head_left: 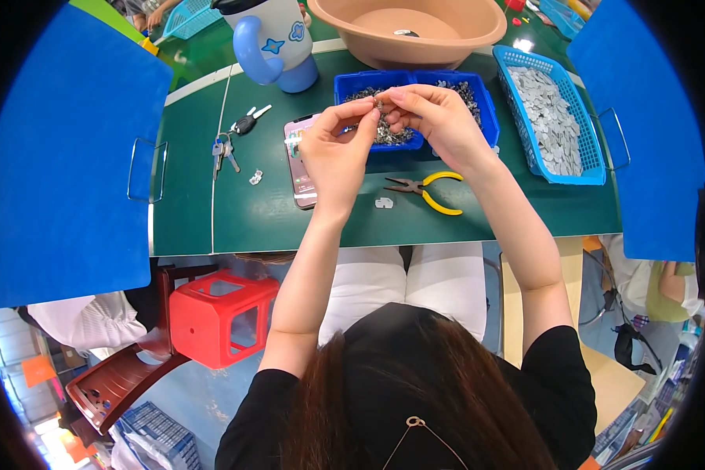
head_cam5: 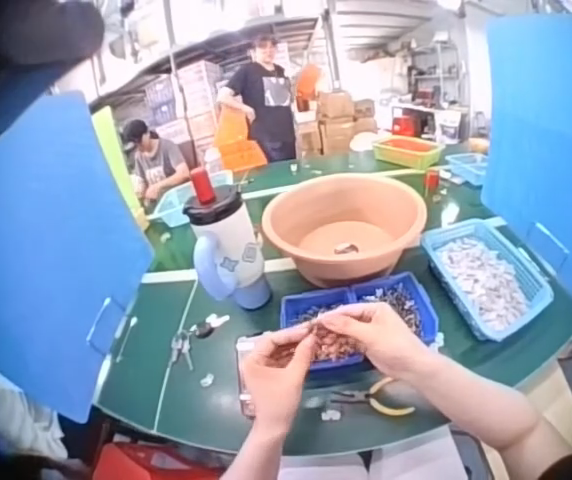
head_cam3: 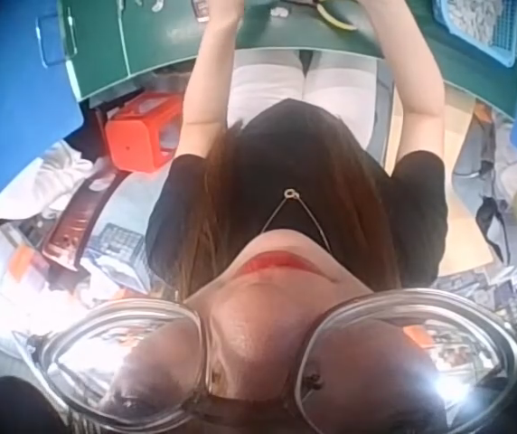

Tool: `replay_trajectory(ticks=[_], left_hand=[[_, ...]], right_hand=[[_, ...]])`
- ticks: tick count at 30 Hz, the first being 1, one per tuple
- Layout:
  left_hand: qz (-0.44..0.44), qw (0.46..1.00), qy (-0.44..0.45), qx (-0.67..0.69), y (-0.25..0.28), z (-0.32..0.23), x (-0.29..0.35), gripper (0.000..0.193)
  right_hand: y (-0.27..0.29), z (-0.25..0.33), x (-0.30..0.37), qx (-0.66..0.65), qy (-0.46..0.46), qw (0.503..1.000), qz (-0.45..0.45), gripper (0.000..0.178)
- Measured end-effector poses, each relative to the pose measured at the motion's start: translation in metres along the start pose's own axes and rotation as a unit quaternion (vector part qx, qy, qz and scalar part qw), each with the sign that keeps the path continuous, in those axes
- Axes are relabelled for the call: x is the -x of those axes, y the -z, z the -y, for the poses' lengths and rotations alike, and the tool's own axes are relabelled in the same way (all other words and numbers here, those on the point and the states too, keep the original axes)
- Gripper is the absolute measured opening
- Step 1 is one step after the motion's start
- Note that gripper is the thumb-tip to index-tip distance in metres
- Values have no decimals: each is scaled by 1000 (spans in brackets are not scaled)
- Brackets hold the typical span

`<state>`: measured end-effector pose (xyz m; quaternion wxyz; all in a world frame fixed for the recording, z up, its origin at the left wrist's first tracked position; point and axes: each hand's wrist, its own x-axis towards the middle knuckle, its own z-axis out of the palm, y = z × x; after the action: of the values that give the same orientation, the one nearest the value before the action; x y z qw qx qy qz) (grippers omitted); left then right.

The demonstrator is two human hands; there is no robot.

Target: Assembling small metal pins into white plastic parts using needle-nose pliers at a workbench.

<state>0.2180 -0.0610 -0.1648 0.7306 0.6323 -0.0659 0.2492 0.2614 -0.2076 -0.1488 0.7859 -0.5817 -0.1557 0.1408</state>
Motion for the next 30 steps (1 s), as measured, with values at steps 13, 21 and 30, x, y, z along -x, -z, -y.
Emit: replay_trajectory(ticks=[13, 21, 30], left_hand=[[47, 897, -357, -257, 11, 11, -4, 18], [27, 1000, -3, -4, 9, 0, 1, 15], [27, 956, 240, 166, 14, 4, -8, 14]], right_hand=[[6, 10, 1, -48, -144, 988, 23, 21], [-7, 7, 7, 111, 16, 994, 11, 15], [-9, -3, 6, 151, 113, 982, -18, 12]])
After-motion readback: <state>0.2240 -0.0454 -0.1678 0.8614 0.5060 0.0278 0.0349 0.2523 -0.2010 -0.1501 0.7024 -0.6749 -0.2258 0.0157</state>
